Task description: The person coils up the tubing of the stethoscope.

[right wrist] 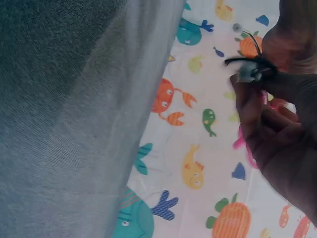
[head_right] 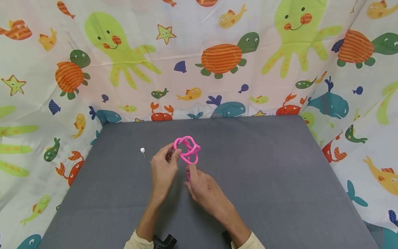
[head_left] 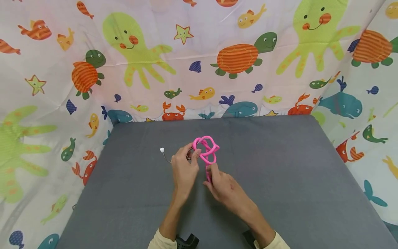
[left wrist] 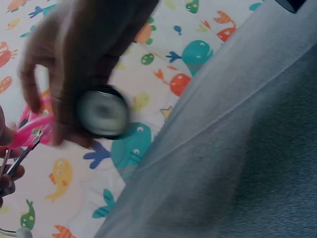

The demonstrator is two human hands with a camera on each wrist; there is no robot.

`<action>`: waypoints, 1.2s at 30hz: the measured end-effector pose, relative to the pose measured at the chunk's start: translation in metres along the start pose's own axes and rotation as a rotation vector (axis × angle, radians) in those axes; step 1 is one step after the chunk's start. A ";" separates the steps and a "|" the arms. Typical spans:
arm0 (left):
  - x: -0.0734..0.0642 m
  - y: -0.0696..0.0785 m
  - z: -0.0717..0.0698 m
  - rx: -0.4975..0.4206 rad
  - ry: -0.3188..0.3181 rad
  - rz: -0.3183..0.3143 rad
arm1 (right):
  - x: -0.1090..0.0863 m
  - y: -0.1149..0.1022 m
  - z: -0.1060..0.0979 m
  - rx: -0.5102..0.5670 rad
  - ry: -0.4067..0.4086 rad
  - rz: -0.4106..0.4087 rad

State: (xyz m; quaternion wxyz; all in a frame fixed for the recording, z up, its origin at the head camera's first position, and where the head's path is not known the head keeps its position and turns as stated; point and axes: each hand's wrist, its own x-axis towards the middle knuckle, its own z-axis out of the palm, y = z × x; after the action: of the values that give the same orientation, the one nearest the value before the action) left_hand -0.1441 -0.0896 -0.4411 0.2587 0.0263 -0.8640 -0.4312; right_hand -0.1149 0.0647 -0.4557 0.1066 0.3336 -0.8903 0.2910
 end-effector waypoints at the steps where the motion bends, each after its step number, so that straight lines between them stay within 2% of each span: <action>1: -0.001 0.000 0.001 0.016 0.010 0.016 | 0.001 -0.001 -0.001 0.051 0.005 -0.029; 5: -0.003 -0.001 0.004 0.056 0.035 0.061 | 0.003 0.001 -0.010 0.310 -0.019 -0.143; 8: -0.004 -0.001 0.003 0.075 0.050 0.065 | 0.002 0.006 -0.018 0.484 -0.061 -0.172; 10: -0.004 0.000 0.002 0.087 0.050 0.065 | 0.001 0.010 -0.022 0.557 -0.085 -0.182; 12: -0.004 0.001 0.002 0.095 0.047 0.079 | 0.002 0.012 -0.026 0.589 -0.071 -0.177; 14: -0.005 0.003 0.001 0.107 0.040 0.101 | 0.004 0.013 -0.027 0.610 -0.015 -0.138; 18: -0.010 0.006 0.002 0.139 0.052 0.149 | 0.011 0.012 -0.029 0.587 0.125 0.005; 25: -0.017 0.015 0.002 0.150 0.122 0.218 | 0.023 0.011 -0.029 0.595 0.133 0.215; 29: -0.019 0.017 0.004 0.155 0.144 0.273 | 0.029 0.009 -0.032 0.630 0.166 0.399; 32: -0.020 0.017 0.006 0.147 0.162 0.300 | 0.032 0.005 -0.032 0.624 0.228 0.518; 36: -0.021 0.017 0.008 0.128 0.176 0.308 | 0.034 0.003 -0.028 0.542 0.394 0.524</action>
State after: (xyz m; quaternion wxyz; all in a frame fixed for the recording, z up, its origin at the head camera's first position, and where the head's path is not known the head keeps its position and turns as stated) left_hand -0.1268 -0.0676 -0.4409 0.3941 -0.0523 -0.8575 -0.3265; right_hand -0.1426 0.0651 -0.4210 0.1058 0.0500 -0.7989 0.5899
